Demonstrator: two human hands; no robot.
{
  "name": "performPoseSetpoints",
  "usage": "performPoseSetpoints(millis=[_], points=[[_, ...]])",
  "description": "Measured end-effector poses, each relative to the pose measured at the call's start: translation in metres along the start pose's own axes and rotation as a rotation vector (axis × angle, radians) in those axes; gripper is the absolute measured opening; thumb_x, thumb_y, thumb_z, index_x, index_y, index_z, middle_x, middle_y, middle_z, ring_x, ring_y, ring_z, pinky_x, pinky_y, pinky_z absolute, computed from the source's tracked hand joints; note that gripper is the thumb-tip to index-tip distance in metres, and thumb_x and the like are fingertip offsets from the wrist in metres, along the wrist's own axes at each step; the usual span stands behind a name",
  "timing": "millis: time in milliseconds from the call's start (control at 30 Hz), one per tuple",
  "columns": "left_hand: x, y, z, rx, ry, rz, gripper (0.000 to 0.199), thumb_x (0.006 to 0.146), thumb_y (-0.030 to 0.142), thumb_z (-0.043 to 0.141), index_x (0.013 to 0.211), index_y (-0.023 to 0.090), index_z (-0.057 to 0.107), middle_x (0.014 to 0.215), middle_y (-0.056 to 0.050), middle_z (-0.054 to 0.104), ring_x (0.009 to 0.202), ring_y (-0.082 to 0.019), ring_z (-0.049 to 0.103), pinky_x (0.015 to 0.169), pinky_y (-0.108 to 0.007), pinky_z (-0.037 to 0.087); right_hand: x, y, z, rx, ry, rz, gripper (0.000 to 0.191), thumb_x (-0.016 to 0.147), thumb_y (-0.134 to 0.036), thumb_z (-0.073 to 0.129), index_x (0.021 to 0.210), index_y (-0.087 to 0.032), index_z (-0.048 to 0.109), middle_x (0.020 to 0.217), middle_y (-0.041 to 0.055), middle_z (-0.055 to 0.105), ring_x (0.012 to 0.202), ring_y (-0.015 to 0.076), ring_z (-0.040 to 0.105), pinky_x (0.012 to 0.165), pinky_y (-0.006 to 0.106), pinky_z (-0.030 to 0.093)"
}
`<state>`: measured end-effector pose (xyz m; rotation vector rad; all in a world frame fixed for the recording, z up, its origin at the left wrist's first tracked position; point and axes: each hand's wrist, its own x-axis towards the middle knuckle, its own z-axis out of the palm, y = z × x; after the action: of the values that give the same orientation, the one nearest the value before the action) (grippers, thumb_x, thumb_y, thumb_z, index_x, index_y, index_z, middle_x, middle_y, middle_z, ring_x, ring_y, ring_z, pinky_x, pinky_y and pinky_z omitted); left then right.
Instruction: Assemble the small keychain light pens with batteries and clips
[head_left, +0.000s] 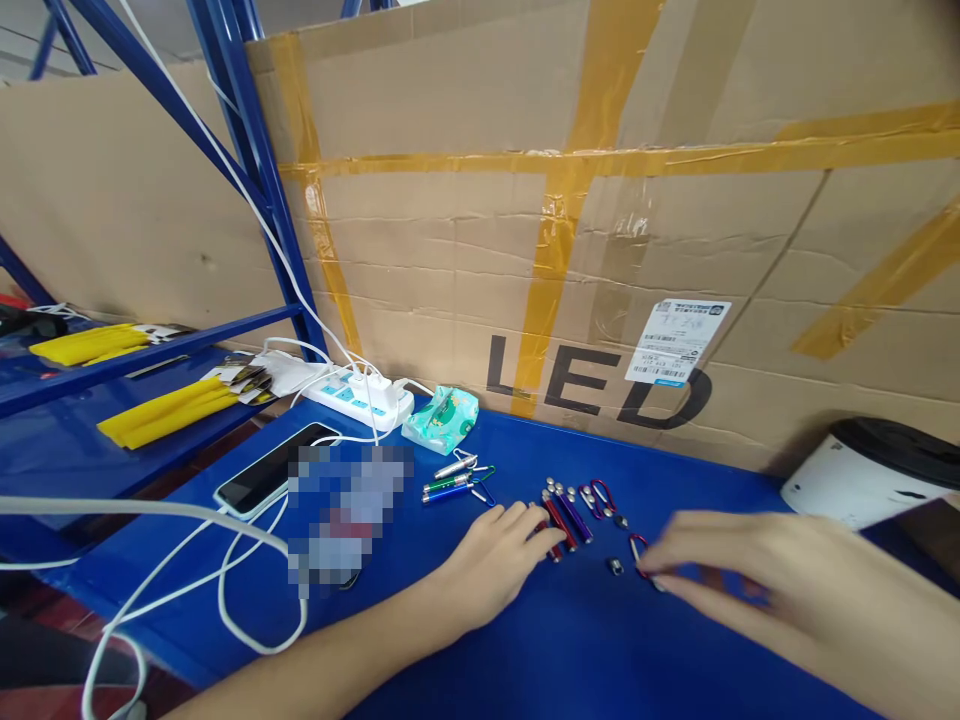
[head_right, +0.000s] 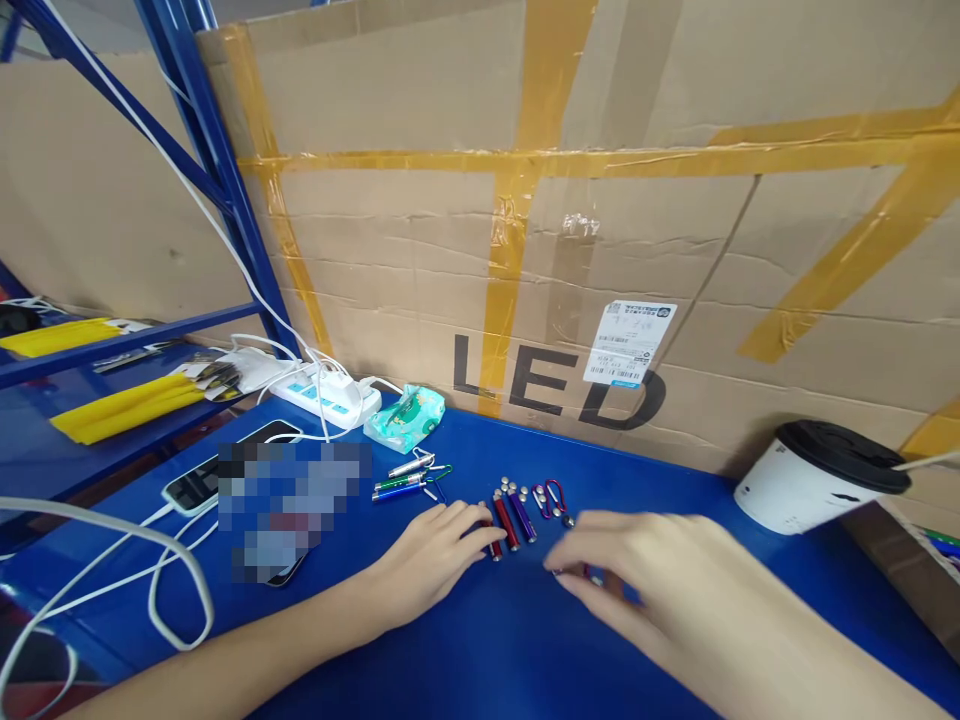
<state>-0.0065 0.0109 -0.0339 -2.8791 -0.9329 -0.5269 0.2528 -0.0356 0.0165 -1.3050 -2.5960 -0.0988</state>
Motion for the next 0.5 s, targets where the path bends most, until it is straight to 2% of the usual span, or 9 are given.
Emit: performPoseSetpoints(millis=[67, 133, 267, 400, 500], points=[[0.0, -0.003, 0.001, -0.016, -0.011, -0.027, 0.031, 0.09, 0.011, 0.042, 0.119, 0.021, 0.046, 0.11, -0.005, 0.057, 0.093, -0.018, 0.055, 0.073, -0.03, 0.046, 0.033, -0.006, -0.02, 0.052, -0.213, 0.047, 0.021, 0.079, -0.015, 0.058, 0.084, -0.032, 0.068, 0.078, -0.0041, 0.069, 0.062, 0.0146, 0.065, 0.051, 0.023, 0.044], [-0.001, -0.004, 0.001, -0.019, -0.021, -0.039, 0.033, 0.089, 0.009, 0.042, 0.12, 0.021, 0.045, 0.112, -0.006, 0.056, 0.094, -0.018, 0.055, 0.074, -0.031, 0.047, 0.05, -0.008, -0.028, 0.034, -0.327, 0.142, 0.02, 0.07, -0.013, 0.064, 0.08, -0.03, 0.068, 0.078, -0.0036, 0.07, 0.065, 0.017, 0.066, 0.054, 0.024, 0.045], [-0.001, -0.005, 0.002, -0.008, -0.046, -0.03, 0.037, 0.087, 0.005, 0.041, 0.121, 0.021, 0.046, 0.114, -0.007, 0.055, 0.095, -0.019, 0.055, 0.074, -0.032, 0.048, 0.049, -0.004, -0.02, 0.023, -0.406, 0.267, 0.022, 0.065, -0.015, 0.071, 0.083, -0.028, 0.068, 0.082, -0.002, 0.071, 0.075, 0.0207, 0.067, 0.061, 0.028, 0.047], [0.0, -0.008, 0.006, -0.01, -0.051, 0.002, 0.04, 0.087, 0.004, 0.042, 0.12, 0.024, 0.048, 0.117, -0.007, 0.054, 0.098, -0.019, 0.055, 0.076, -0.032, 0.048, 0.046, 0.0, -0.013, 0.105, -0.433, 0.266, 0.021, 0.064, -0.016, 0.072, 0.081, -0.028, 0.069, 0.079, -0.0039, 0.071, 0.069, 0.0182, 0.067, 0.058, 0.025, 0.047], [0.0, -0.011, 0.009, -0.017, -0.056, 0.014, 0.044, 0.084, 0.001, 0.043, 0.121, 0.025, 0.048, 0.121, -0.007, 0.053, 0.102, -0.019, 0.054, 0.079, -0.032, 0.048, 0.047, 0.005, -0.013, 0.085, -0.434, 0.262, 0.02, 0.065, -0.017, 0.073, 0.081, -0.028, 0.069, 0.082, -0.0038, 0.071, 0.073, 0.0194, 0.067, 0.061, 0.027, 0.047]])
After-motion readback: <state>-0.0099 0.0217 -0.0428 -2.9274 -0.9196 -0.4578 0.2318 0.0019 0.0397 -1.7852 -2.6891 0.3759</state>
